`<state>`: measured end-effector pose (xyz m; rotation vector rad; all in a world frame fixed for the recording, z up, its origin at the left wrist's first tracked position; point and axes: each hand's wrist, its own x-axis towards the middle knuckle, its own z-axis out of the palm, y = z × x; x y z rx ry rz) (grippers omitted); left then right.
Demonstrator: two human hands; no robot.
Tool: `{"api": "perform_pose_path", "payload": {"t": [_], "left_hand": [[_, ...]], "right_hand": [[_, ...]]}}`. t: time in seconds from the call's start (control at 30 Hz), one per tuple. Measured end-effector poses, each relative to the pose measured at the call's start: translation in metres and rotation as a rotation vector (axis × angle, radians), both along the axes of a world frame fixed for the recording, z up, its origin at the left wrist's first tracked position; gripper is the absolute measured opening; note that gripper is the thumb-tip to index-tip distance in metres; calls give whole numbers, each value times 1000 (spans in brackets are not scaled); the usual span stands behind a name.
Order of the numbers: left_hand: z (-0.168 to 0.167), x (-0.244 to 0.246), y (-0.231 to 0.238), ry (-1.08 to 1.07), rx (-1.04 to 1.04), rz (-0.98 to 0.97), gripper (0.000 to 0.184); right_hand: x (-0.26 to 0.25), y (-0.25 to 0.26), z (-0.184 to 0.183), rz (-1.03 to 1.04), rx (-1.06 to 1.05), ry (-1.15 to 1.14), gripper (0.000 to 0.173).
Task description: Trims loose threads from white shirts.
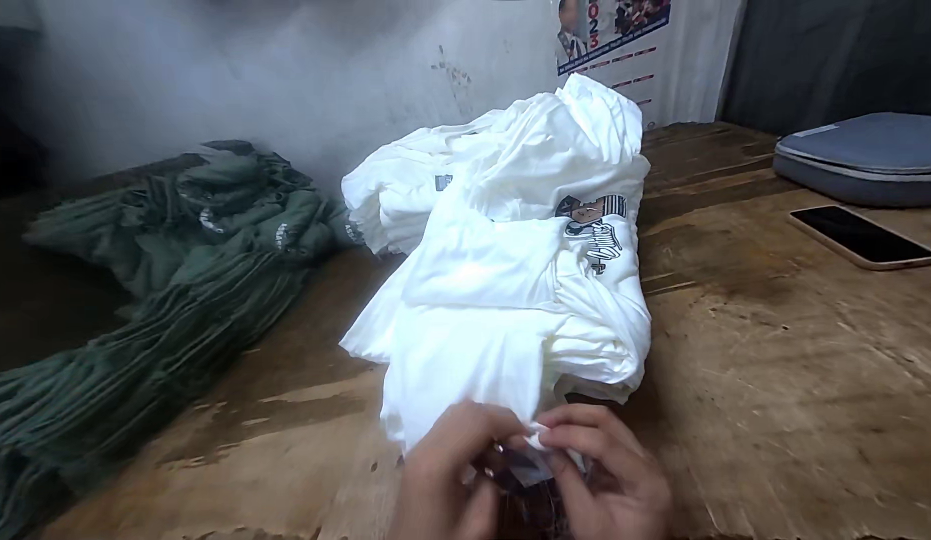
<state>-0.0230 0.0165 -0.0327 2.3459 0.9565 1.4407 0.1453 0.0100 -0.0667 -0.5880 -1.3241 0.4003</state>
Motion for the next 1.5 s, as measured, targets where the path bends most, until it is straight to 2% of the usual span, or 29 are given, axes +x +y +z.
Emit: {"api": "perform_pose_path", "payload": {"t": [0.1, 0.13, 0.2, 0.23, 0.27, 0.3, 0.37, 0.43, 0.57, 0.67, 0.73, 0.87, 1.0, 1.1, 1.13, 1.2, 1.27, 1.3, 1.33, 1.37, 1.4, 1.47, 1.5], "left_hand": [[12, 3, 15, -181, -152, -13, 14], [14, 5, 19, -233, -215, -9, 15], [16, 8, 26, -310, -335, -14, 14], [17, 8, 28, -330, -376, -17, 14], [17, 7, 27, -341, -406, -24, 12], [16, 7, 25, -346, -432, -40, 10], [12, 3, 17, -325, -430, -63, 21], [5, -3, 8, -207, -268, -50, 38], [2, 3, -15, 165, 319, 184, 18], [-1, 12, -19, 407, 674, 305, 17], [-2, 12, -14, 446, 742, 328, 16], [-1, 5, -18, 443, 742, 364, 15], [-8, 7, -11, 546, 866, 388, 18], [-11, 7, -9, 562, 912, 393, 17], [-13, 7, -11, 534, 906, 400, 17], [-20, 7, -14, 421, 828, 435, 19], [-24, 9, -14, 283, 636, 513, 22], [-25, 9, -14, 235, 521, 548, 28], [-23, 7, -16, 217, 414, 568, 36], [-17, 0, -19, 214, 321, 574, 43], [-5, -10, -23, 215, 228, 576, 48], [34, -39, -28, 171, 25, 545, 44], [56, -54, -27, 75, -100, 466, 41]], "right_hand": [[-11, 16, 17, 98, -128, 204, 14], [-10, 18, 19, 125, -161, 162, 15], [-3, 16, 17, 91, -140, -65, 36], [1, 10, 16, -18, -102, -197, 35], [6, 2, 12, -149, -44, -305, 22], [14, -8, 7, -249, 0, -363, 13], [30, -25, 0, -319, 22, -392, 11], [40, -39, -1, -292, -40, -369, 8], [40, -51, 1, -237, -89, -310, 7], [31, -51, 1, -198, -80, -275, 7], [26, -50, 1, -175, -82, -265, 7], [30, -51, 1, -101, -141, -203, 5], [37, -51, 4, 23, -175, -128, 4], [40, -54, 5, 22, -199, -190, 6], [43, -54, 8, -82, -229, -291, 11], [49, -50, 18, -307, -322, -524, 33], [44, -37, 26, -438, -318, -640, 53], [39, -29, 26, -450, -270, -657, 54], [33, -20, 25, -435, -203, -642, 41], [27, -12, 25, -428, -133, -599, 20], [22, -6, 29, -428, -86, -560, 9], [18, -3, 49, -342, -146, -515, 7], [18, -3, 64, -178, -239, -494, 8]]}}
